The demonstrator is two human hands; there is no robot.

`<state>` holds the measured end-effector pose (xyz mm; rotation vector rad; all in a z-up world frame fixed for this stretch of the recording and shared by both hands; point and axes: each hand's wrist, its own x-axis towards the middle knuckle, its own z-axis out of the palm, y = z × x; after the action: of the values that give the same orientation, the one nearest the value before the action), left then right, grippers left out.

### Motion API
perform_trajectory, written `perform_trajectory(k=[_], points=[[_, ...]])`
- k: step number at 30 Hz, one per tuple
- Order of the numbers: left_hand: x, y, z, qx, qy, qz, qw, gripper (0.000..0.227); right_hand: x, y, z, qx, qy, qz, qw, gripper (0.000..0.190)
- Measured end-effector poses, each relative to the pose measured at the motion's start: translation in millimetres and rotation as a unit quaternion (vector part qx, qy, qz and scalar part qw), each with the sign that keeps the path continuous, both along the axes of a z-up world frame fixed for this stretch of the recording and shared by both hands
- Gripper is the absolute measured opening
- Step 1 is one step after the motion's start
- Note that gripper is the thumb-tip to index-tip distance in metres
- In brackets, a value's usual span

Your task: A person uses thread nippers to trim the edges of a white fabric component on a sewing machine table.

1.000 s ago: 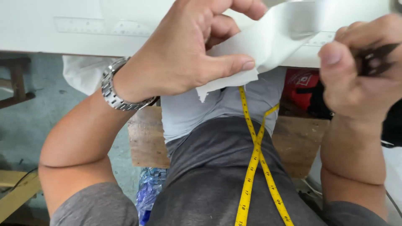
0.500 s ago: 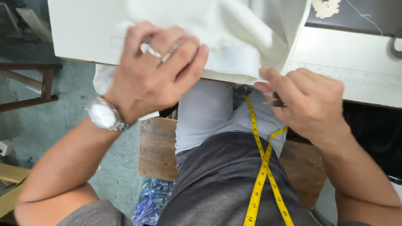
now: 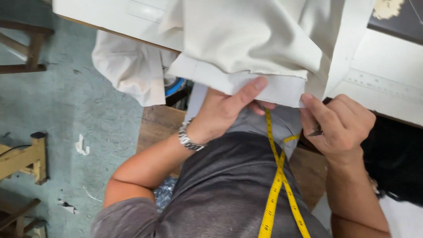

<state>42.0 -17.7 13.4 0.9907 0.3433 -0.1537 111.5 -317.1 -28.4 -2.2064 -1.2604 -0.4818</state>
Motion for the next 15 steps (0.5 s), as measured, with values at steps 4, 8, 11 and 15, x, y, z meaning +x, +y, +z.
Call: perform_trajectory(k=[4,8,11,15], points=[[-22,9,-37,0.366,-0.089,-0.106,0.920,0.047,-33,3,30,0.205,0.309,-0.072,0.926,0.061],[-36,10,-68,0.629,-0.279,-0.132,0.713,0.052,-26,36,70,0.307,0.338,-0.039,0.889,0.038],[-13,1,-8,0.395,-0.171,-0.023,0.903,0.047,-20,56,93,0.167,0.353,-0.013,0.921,0.027],[-12,-5,1,0.244,-0.106,0.005,0.964,0.043,-30,74,98,0.124,0.356,-0.086,0.922,0.034]])
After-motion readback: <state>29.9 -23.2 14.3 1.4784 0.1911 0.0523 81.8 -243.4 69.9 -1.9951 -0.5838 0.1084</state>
